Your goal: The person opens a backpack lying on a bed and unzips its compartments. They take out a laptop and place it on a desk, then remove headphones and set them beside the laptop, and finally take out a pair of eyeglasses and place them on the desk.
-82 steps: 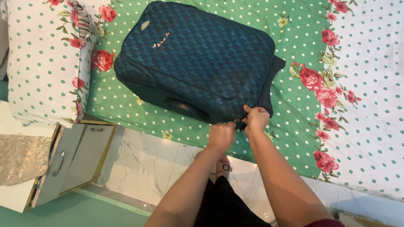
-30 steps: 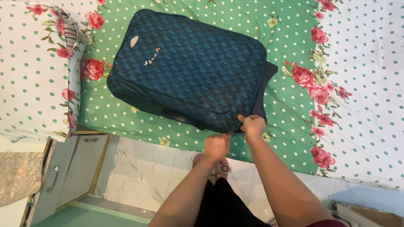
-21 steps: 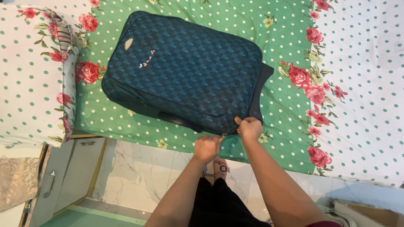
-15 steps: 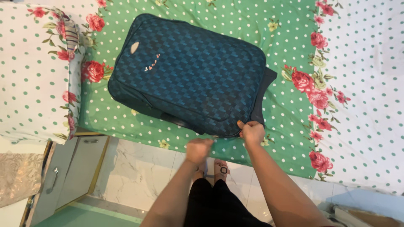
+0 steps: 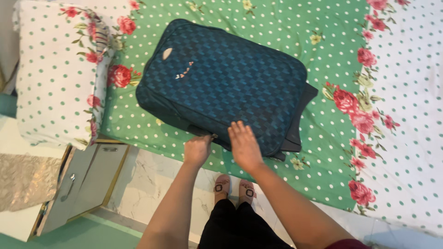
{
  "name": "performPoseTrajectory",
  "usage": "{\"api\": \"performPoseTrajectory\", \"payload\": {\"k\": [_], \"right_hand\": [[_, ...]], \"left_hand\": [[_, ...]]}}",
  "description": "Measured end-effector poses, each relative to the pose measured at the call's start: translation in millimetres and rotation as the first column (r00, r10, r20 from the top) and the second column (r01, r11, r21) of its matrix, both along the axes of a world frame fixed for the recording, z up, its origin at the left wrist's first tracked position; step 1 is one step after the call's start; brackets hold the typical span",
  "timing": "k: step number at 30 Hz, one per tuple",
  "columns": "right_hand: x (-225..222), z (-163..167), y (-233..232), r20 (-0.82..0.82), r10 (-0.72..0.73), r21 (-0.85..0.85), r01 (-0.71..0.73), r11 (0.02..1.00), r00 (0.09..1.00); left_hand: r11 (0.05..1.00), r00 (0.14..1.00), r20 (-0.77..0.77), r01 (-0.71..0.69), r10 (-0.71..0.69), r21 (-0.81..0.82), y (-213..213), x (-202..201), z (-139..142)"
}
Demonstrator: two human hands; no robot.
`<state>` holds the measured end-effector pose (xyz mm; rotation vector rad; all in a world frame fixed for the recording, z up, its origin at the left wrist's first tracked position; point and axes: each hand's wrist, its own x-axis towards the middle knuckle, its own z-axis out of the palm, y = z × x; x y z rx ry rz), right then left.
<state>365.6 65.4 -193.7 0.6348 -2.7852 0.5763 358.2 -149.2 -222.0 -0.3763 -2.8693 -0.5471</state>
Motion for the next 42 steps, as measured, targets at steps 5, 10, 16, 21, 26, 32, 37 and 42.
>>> {"api": "performPoseTrajectory", "payload": {"k": [5, 10, 16, 21, 26, 32, 37, 42], "right_hand": [[-7, -6, -19, 0.052, 0.145, 0.474, -0.152, 0.867, 0.988], [-13, -18, -24, -0.015, 0.229, 0.563, -0.181, 0.806, 0.973], [-23, -23, -36, 0.024, 0.282, 0.587, -0.242, 0.772, 0.959], [-29, -21, -36, 0.074, 0.300, 0.591, -0.285, 0.755, 0.951], [-33, -20, -34, 0.087, 0.316, 0.555, -0.309, 0.773, 0.945], [-36, -21, -35, 0.071, 0.315, 0.527, -0.304, 0.794, 0.946], [-35, -21, -33, 0.082, 0.318, 0.518, -0.314, 0.796, 0.944], [-35, -21, -32, 0.080, 0.310, 0.490, -0.308, 0.816, 0.947]], "left_hand": [[0.997, 0.996, 0.071, -0.063, 0.060, 0.043, 9, 5, -6], [0.991, 0.995, 0.023, -0.100, 0.098, 0.086, 21, 9, -8], [0.997, 0.998, 0.011, -0.061, 0.060, 0.053, 14, 3, -7], [0.993, 0.994, 0.014, -0.110, 0.110, 0.051, 8, 1, -4], [0.987, 0.987, 0.037, -0.159, 0.158, 0.029, 0, -4, 0], [0.982, 0.981, 0.071, -0.176, 0.181, -0.073, -5, -14, 1], [0.980, 0.982, 0.050, -0.176, 0.181, -0.097, -4, -11, 1], [0.977, 0.978, 0.049, -0.201, 0.205, -0.064, -1, -8, 4]]}}
